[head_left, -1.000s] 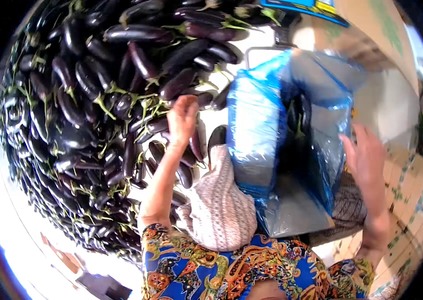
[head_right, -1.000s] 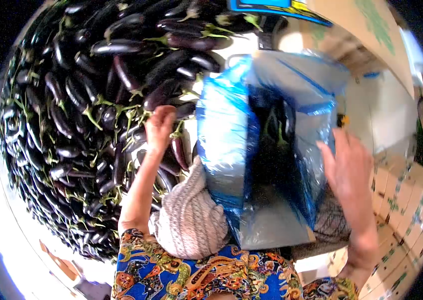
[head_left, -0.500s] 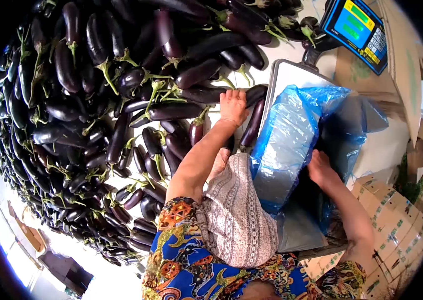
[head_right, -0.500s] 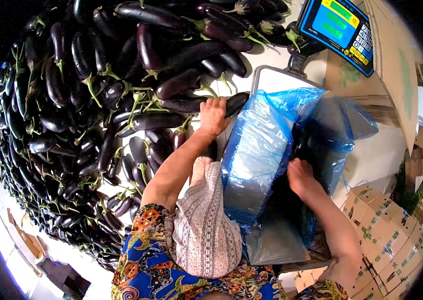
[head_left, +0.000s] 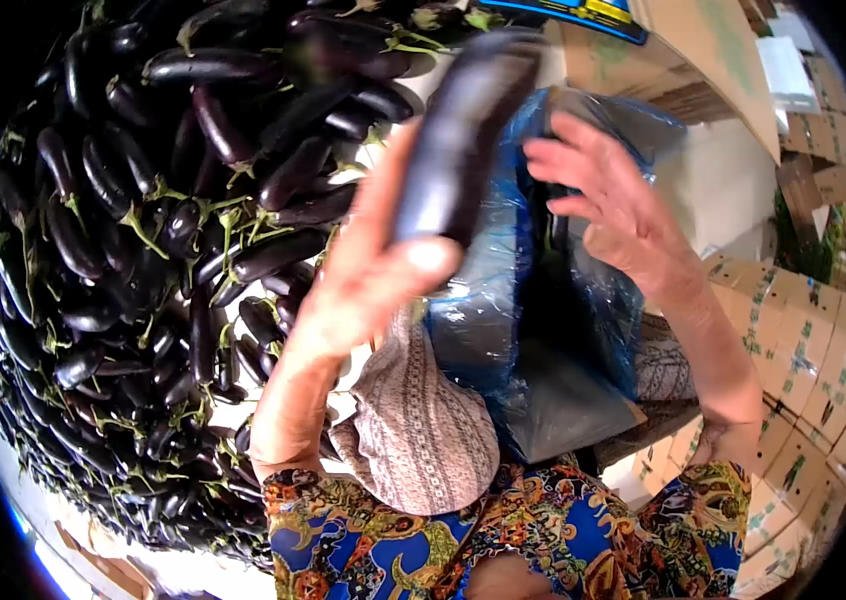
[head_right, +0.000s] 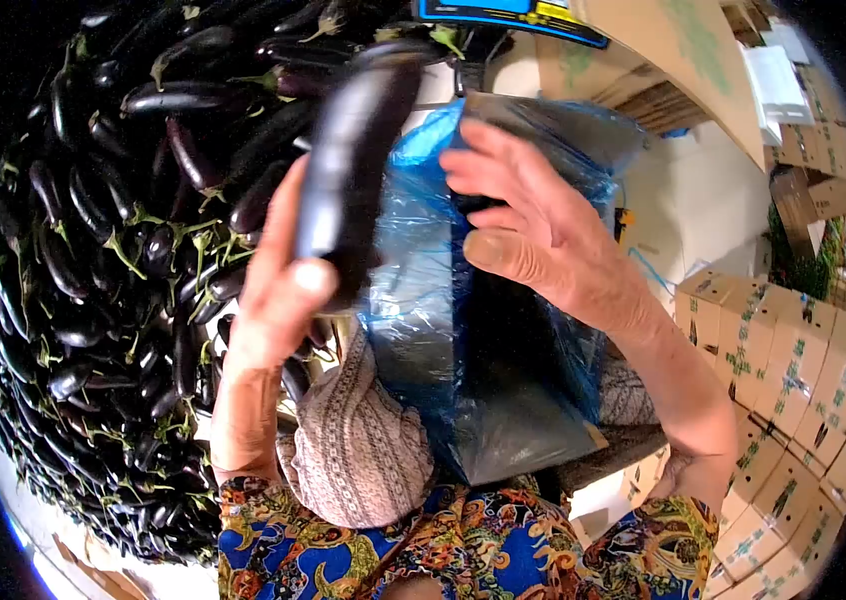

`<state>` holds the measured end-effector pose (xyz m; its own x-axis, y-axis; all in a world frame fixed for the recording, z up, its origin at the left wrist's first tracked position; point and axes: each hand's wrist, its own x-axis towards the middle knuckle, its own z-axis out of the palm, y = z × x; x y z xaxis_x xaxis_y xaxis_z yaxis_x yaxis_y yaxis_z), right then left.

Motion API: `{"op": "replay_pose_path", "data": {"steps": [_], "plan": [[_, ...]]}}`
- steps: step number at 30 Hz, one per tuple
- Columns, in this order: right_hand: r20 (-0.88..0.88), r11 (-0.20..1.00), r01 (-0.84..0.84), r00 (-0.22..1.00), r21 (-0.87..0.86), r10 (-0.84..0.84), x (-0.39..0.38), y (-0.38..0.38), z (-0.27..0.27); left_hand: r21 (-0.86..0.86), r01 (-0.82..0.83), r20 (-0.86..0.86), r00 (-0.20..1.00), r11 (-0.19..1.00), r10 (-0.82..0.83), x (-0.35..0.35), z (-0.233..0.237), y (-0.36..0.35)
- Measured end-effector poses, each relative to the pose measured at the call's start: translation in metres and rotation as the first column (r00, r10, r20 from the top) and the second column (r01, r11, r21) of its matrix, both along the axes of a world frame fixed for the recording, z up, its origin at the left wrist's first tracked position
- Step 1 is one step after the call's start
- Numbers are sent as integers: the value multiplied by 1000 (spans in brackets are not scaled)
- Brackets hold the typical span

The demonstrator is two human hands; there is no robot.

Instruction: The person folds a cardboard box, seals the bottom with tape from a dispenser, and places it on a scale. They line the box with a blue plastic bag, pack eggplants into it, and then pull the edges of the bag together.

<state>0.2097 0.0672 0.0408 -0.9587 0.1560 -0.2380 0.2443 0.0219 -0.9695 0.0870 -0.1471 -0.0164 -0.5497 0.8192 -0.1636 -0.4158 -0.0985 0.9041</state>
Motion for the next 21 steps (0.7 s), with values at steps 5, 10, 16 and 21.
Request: {"op": "replay_pose_path", "data": {"steps": [5, 10, 16, 21], "plan": [[124, 862, 462, 887, -211, -445, 15, -7, 33, 46, 340, -507, 818, 939, -271, 34, 38, 51], [471, 773, 529, 812, -349, -343, 56, 11, 7, 98, 615, -302, 768, 783, -565, 43, 12, 48], [511, 968, 245, 825, 61, -241, 47, 32, -87, 50, 518, -61, 855, 854, -515, 22, -14, 10], [597, 418, -498, 788, 760, -148, 36, 51, -151, -257, -67, -380, 924, 964, -37, 22, -41, -3]]}}
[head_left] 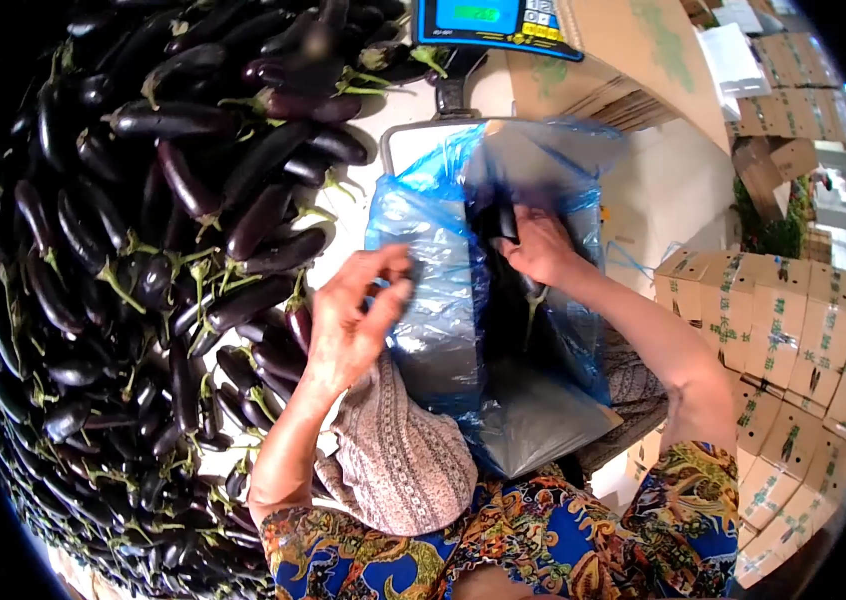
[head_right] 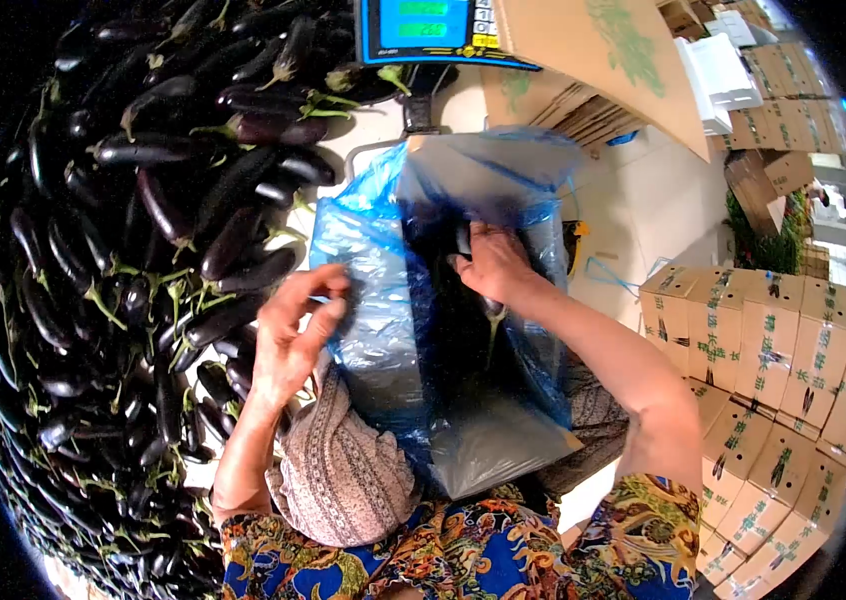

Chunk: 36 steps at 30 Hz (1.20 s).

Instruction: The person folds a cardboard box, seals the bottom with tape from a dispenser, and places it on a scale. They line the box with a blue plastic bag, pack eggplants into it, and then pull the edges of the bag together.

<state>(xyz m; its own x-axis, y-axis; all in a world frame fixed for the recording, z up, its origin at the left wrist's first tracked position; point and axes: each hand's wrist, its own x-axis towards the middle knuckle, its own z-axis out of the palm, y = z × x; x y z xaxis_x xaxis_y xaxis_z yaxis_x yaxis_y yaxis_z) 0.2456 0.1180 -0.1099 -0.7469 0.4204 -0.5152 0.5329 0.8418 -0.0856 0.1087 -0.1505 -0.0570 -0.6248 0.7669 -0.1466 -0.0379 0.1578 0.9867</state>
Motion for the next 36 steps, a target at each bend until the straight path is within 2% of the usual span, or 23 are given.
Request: {"op": "replay_pose_path", "data": {"steps": [2, 3, 4, 5, 6, 7, 8, 10, 12, 14, 16, 18, 20, 22, 24, 25, 28, 29, 30, 31, 32, 34, 36], "plan": [[-11, 998, -37, 999, 53, 38, 11, 3, 2, 24, -197, -97, 975, 980, 199, -4, -14, 0], [-311, 985, -95, 941, 143, 136, 21, 0, 6, 30, -231, -182, 955, 972, 233, -8, -17, 2], [-371, 993, -61, 924, 96, 93, 23, -3, 25, 39, -262, -264, 928, 964, 263, -13, -21, 3], [-429, 998, -31, 902, 47, 49, 24, -3, 49, 31, -244, -226, 943, 969, 245, -17, -33, 3], [-484, 1000, -11, 875, -6, 6, 21, -4, 72, -38, -227, -271, 940, 973, 208, -24, -22, 8], [-646, 999, 46, 763, 7, -31, 22, 1, 86, -22, -244, -261, 938, 970, 230, -26, -18, 17], [-624, 973, 226, 754, -43, -203, 24, 10, 98, -9, -264, -253, 934, 964, 253, -29, -15, 27], [-691, 923, 383, 658, -34, -299, 19, 32, 118, 42, -197, -361, 911, 979, 199, -36, -16, 50], [-634, 926, 355, 689, -127, -351, 16, 59, 118, 68, -145, -509, 846, 987, 159, -37, -10, 72], [-460, 900, 236, 795, -366, -396, 20, 92, 98, 121, -81, -536, 833, 989, 134, -38, -9, 92], [-454, 950, 210, 841, -229, -296, 16, 99, 93, 114, -123, -585, 794, 986, 167, -41, -16, 103], [-462, 992, 117, 877, -55, -129, 13, 102, 101, 91, -161, -401, 897, 983, 184, -46, -22, 104], [-582, 900, 348, 686, -263, -436, 14, 110, 113, 225, -233, -148, 952, 946, 270, -46, -28, 103], [-523, 797, 358, 611, -487, -594, 26, 134, 108, 263, -233, -193, 938, 936, 288, -45, -38, 99], [-385, 670, 339, 612, -661, -691, 25, 124, 98, 159, -252, -117, 955, 955, 272, -41, -43, 88], [-480, 734, 331, 586, -593, -652, 22, 114, 95, 88, -280, -116, 950, 956, 289, -43, -56, 82], [-727, 878, 331, 497, -346, -474, 12, 79, 93, 72, -424, -165, 888, 903, 430, -55, -106, 60], [-789, 905, 334, 466, -262, -401, 9, 65, 97, 68, -470, -253, 845, 880, 471, -65, -128, 49], [-844, 924, 341, 432, -173, -318, 7, 52, 101, -37, -470, -312, 844, 882, 437, -75, -134, 37], [-811, 930, 303, 479, -208, -337, 7, 42, 106, -80, -431, -560, 766, 899, 317, -87, -141, 24], [-776, 933, 268, 524, -242, -352, 7, 31, 112, -133, -399, -759, 629, 907, 166, -97, -147, 14], [-700, 944, 191, 634, -269, -328, 7, 12, 122, -161, -463, -746, 635, 872, 200, -108, -173, 7], [-604, 958, 106, 756, -267, -252, 7, -8, 127, -139, -411, -790, 595, 901, 150, -123, -172, 12]]}}
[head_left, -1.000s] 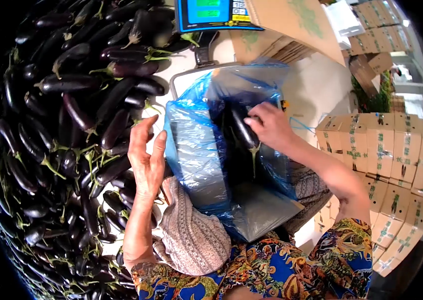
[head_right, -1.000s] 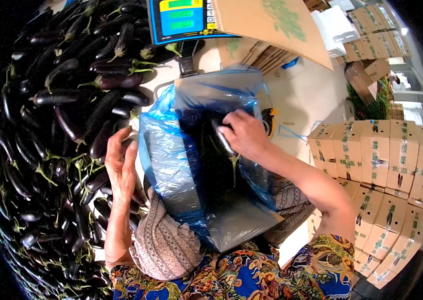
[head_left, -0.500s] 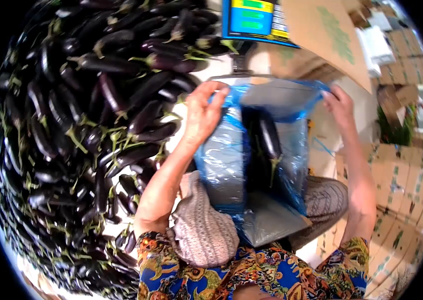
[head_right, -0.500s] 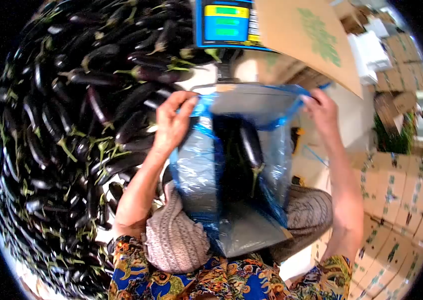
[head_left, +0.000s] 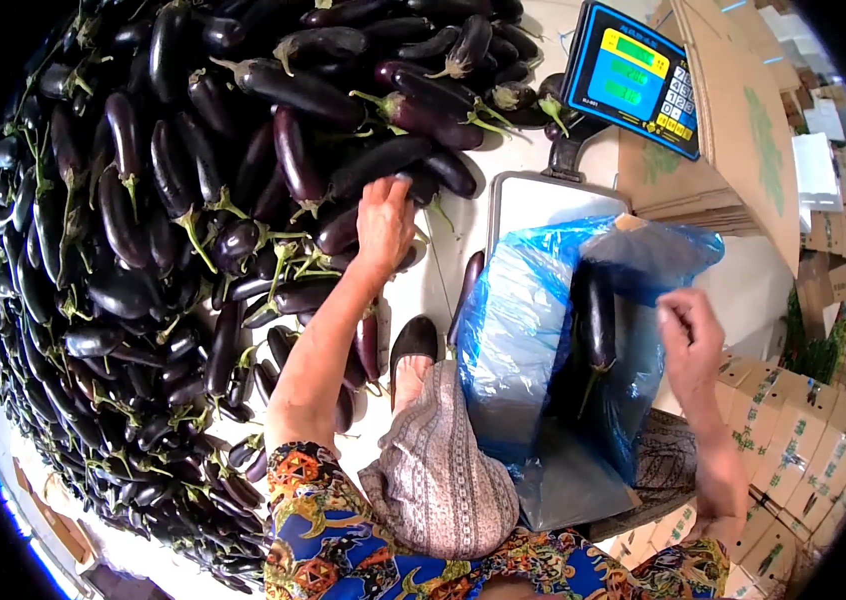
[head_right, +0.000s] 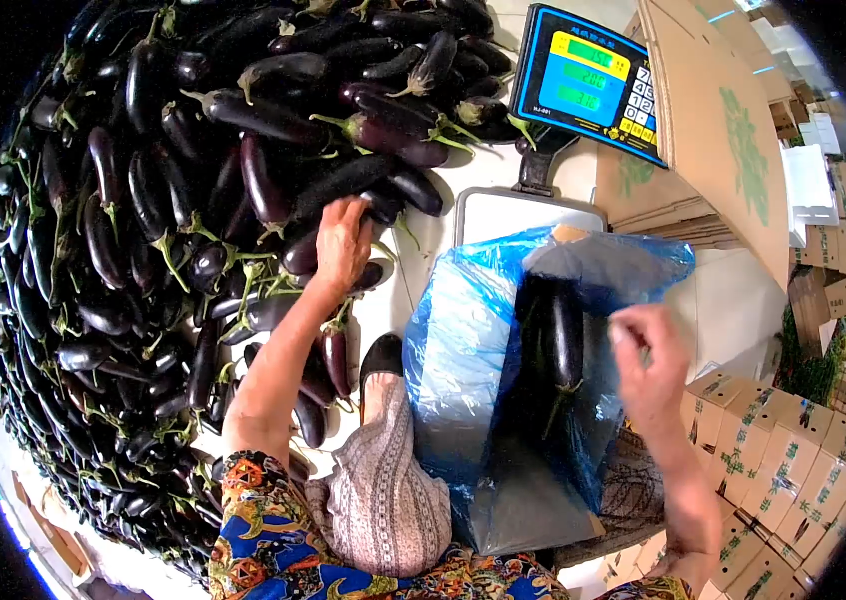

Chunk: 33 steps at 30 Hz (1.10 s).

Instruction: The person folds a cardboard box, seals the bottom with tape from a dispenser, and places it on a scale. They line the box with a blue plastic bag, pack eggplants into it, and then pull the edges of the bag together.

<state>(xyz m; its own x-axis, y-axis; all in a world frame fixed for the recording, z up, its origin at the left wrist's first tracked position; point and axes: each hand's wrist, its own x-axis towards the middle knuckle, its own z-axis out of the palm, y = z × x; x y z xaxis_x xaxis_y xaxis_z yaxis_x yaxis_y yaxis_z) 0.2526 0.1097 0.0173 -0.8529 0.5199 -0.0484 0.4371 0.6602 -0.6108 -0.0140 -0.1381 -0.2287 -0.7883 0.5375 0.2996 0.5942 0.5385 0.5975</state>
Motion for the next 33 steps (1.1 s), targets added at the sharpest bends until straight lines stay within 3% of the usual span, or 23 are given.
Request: {"op": "replay_pose_path", "data": {"steps": [2, 4, 7, 10, 11, 14, 17, 18, 20, 22, 24, 26, 28, 29, 32, 33], "plan": [[71, 986, -92, 992, -141, 103, -5, -23, 7, -40, 21, -122, 992, 999, -26, -27, 21, 20], [161, 936, -313, 927, -160, 338, -9, -34, 7, -101, 14, -246, 969, 995, -38, -57, 33, 45], [244, 839, -402, 828, -366, 504, 6, -34, -21, -246, -13, -390, 917, 969, -87, -104, 25, 79], [292, 794, -490, 749, -360, 595, 18, -33, -41, -364, -12, -466, 868, 931, -171, -132, 13, 99], [352, 759, -516, 678, -397, 646, 18, -30, -43, -414, 23, -414, 886, 910, -211, -134, 9, 103], [356, 763, -516, 680, -390, 641, 16, -29, -45, -491, 138, -276, 912, 860, -304, -118, 23, 109], [332, 794, -477, 730, -377, 597, 12, -25, -43, -271, 207, 130, 976, 940, -177, -79, 13, 80], [345, 799, -472, 728, -374, 592, 13, -25, -45, -227, 189, 269, 955, 955, -125, -67, 10, 66], [373, 801, -473, 714, -365, 592, 14, -22, -48, -128, 202, 631, 772, 971, -77, -41, 22, 32], [373, 791, -481, 703, -378, 606, 12, -22, -48, -34, 195, 773, 627, 980, -98, -5, 37, -11], [373, 771, -503, 679, -390, 632, 13, -21, -48, -98, 336, 794, 593, 937, -130, 26, 22, -66], [378, 743, -536, 642, -402, 667, 15, -18, -51, -301, 603, 813, 567, 739, -131, 46, 39, -100], [372, 735, -545, 637, -404, 676, 14, -19, -52, -409, 710, 824, 557, 573, -103, 63, 27, -126], [366, 730, -551, 634, -404, 681, 12, -20, -53, -391, 803, 811, 532, 450, -243, 63, 15, -140], [414, 729, -539, 601, -421, 684, 7, -23, -54, -281, 716, 707, 605, 639, -367, 28, -6, -92], [422, 731, -543, 597, -414, 683, 7, -23, -57, -226, 620, 525, 727, 751, -442, 6, 35, -40]]}}
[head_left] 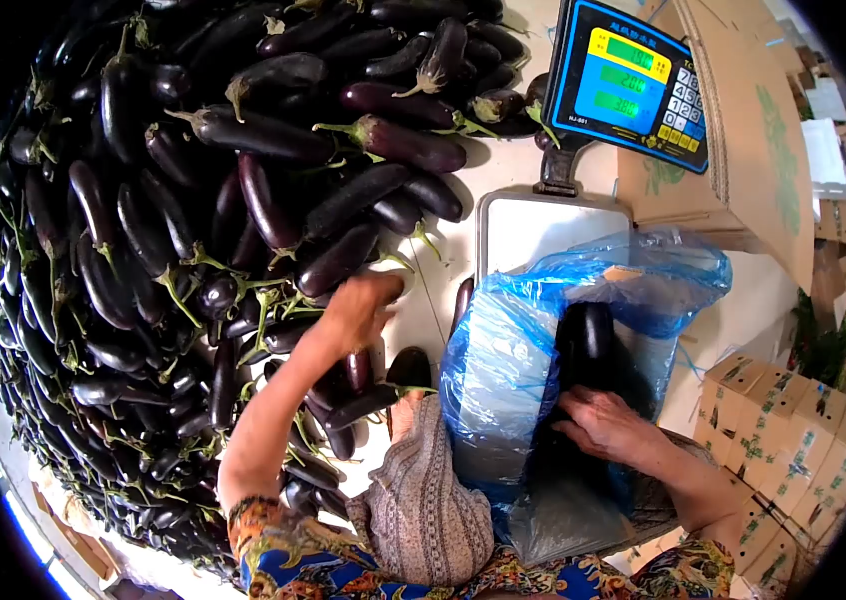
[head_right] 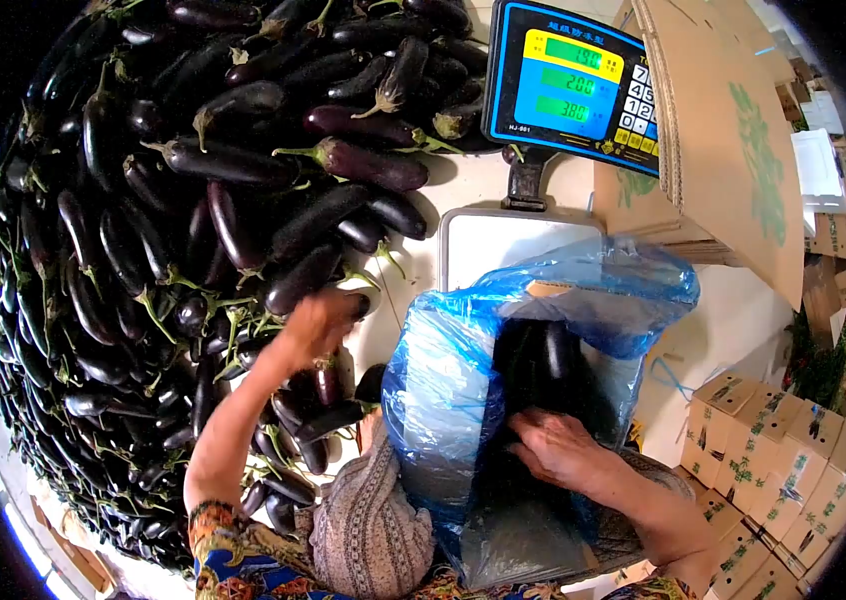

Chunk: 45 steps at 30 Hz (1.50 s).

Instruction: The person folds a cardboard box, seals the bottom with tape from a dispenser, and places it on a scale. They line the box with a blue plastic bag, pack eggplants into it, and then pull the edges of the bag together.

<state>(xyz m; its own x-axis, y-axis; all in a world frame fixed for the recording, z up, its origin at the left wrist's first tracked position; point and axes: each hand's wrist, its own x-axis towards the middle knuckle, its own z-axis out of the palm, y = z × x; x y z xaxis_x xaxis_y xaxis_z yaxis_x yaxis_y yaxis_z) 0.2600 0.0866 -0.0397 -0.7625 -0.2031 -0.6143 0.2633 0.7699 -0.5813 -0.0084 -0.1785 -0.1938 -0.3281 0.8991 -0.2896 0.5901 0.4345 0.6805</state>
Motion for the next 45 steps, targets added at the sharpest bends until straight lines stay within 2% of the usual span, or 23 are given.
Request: {"op": "replay_pose_path", "data": {"steps": [1, 5, 9, 10, 11, 13, 15, 19, 20, 21, 25, 26, 29, 31, 32, 33, 34, 35, 36, 37, 38, 41, 45], "plan": [[2, 1000, -4, 1000, 13, 4, 3, -1, -5, 147, -200, -130, 967, 969, 219, -11, -11, 34], [3, 998, 58, 998, 26, -58, 4, 0, 1, 647, -252, -103, 906, 719, 410, -87, -22, 185], [-18, 995, 87, 996, 48, -86, 7, 9, 1, 428, -223, -290, 884, 876, 366, -115, -71, 269], [-14, 994, 98, 995, 50, -97, 7, 12, 5, 580, -210, -256, 871, 787, 420, -114, -71, 271], [-15, 992, 112, 994, 50, -111, 6, 14, 9, 657, -221, -197, 873, 721, 447, -115, -70, 266], [-31, 988, 146, 989, 44, -145, 7, 17, 14, 476, -551, -17, 773, 685, 634, -110, -43, 245], [-65, 985, 171, 984, 36, -169, 8, 21, 17, 381, -790, 499, 613, 480, 613, -117, -30, 204], [-291, 950, 291, 905, -110, -311, -13, 8, 34, 235, -864, 758, 450, 446, 472, -83, 54, 104], [-496, 968, 247, 836, -44, -235, -21, 4, 41, 240, -843, 748, 477, 482, 462, -72, 76, 82], [-527, 943, 320, 789, -88, -317, -26, -3, 50, 243, -820, 738, 503, 518, 450, -61, 99, 63], [-807, 931, 332, 585, 150, -79, -49, -15, 95, 256, -701, 754, 576, 665, 317, -17, 180, 33], [-761, 936, 310, 644, 164, -80, -52, -17, 105, 292, -648, 768, 597, 703, 232, -6, 192, 37], [-440, 925, 312, 815, -216, -377, -57, -19, 106, 366, -338, 769, 634, 867, -78, 20, 201, 72], [-239, 920, 354, 891, -167, -386, -52, -21, 96, 419, -20, 704, 638, 908, -311, 24, 187, 102], [-88, 861, 463, 868, -209, -488, -46, -22, 90, 462, -45, 797, 459, 886, -392, 26, 168, 118], [68, 787, 572, 817, -233, -573, -39, -24, 82, 296, -2, 884, 379, 955, -273, 9, 161, 131], [106, 772, 553, 828, -313, -550, -28, -17, 68, 475, -320, 844, 429, 820, -322, 1, 108, 153], [173, 795, 542, 840, -273, -514, -25, -11, 64, 386, -430, 767, 641, 816, -26, -23, 87, 168], [257, 817, 524, 846, -238, -468, -23, -5, 60, 453, -467, 464, 851, 760, 246, -42, 59, 188], [343, 841, 501, 841, -203, -419, -20, 1, 56, 593, -467, 280, 884, 656, 375, -56, 18, 206], [363, 845, 502, 833, -184, -417, -16, 4, 49, 533, -410, 26, 883, 740, 470, -70, 0, 221], [443, 836, 533, 785, -128, -433, -6, 8, 24, 438, -300, -344, 815, 847, 467, -94, -67, 263], [484, 865, 499, 771, -56, -414, -1, 13, -13, 261, -279, -400, 840, 924, 366, -111, -92, 285]]}}
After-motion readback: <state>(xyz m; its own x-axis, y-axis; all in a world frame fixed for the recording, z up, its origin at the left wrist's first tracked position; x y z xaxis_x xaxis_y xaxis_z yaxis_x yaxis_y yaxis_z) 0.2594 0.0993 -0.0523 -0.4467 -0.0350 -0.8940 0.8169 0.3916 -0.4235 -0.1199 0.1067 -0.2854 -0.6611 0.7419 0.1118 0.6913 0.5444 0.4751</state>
